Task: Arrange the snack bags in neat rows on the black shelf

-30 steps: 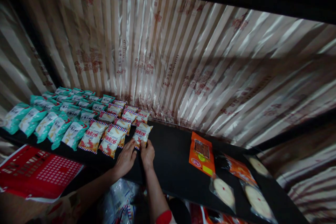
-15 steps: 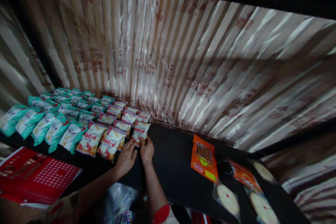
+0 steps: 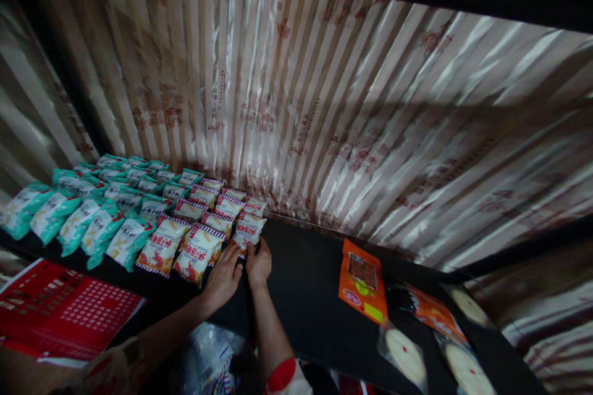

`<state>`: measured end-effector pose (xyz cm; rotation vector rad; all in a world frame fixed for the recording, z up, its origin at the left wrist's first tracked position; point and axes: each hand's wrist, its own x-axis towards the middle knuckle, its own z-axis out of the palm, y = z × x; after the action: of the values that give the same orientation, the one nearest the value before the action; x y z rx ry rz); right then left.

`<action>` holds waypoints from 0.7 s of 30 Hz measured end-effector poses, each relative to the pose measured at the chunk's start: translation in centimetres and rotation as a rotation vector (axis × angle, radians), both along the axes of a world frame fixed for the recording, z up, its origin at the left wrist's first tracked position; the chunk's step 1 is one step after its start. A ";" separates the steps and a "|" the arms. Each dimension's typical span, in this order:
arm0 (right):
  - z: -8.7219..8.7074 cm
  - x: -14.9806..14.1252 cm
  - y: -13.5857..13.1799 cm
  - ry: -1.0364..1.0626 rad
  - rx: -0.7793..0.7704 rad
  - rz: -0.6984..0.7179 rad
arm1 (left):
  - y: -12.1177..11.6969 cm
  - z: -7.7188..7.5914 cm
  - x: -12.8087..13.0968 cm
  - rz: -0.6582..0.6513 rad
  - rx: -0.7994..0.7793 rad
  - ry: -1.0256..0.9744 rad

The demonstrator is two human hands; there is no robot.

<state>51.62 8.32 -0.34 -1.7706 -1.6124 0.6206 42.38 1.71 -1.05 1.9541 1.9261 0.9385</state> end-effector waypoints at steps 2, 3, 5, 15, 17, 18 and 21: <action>-0.2 0.0 0.1 0.020 0.033 -0.002 | 0.0 0.1 0.1 -0.011 0.002 -0.004; -0.3 0.1 0.1 0.025 0.039 0.010 | 0.0 0.1 0.1 -0.013 0.001 -0.006; -0.3 0.1 0.2 0.033 0.037 0.040 | 0.0 0.2 0.2 -0.013 -0.010 -0.006; -0.3 0.4 -1.8 0.109 0.082 -0.026 | -1.3 1.1 0.3 -0.025 -0.030 -0.002; -0.4 0.4 -2.7 0.118 0.111 -0.038 | -2.0 1.3 0.4 -0.027 -0.043 -0.013; -0.4 0.5 -3.2 0.125 0.124 -0.041 | -2.4 1.4 0.5 -0.030 -0.041 -0.024; -0.3 0.6 -4.8 0.167 0.169 -0.039 | -3.7 1.4 0.9 -0.062 -0.016 -0.060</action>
<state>52.22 3.50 -0.68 -1.5801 -1.4686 0.5799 43.25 -2.01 0.40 1.9423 1.8250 0.9510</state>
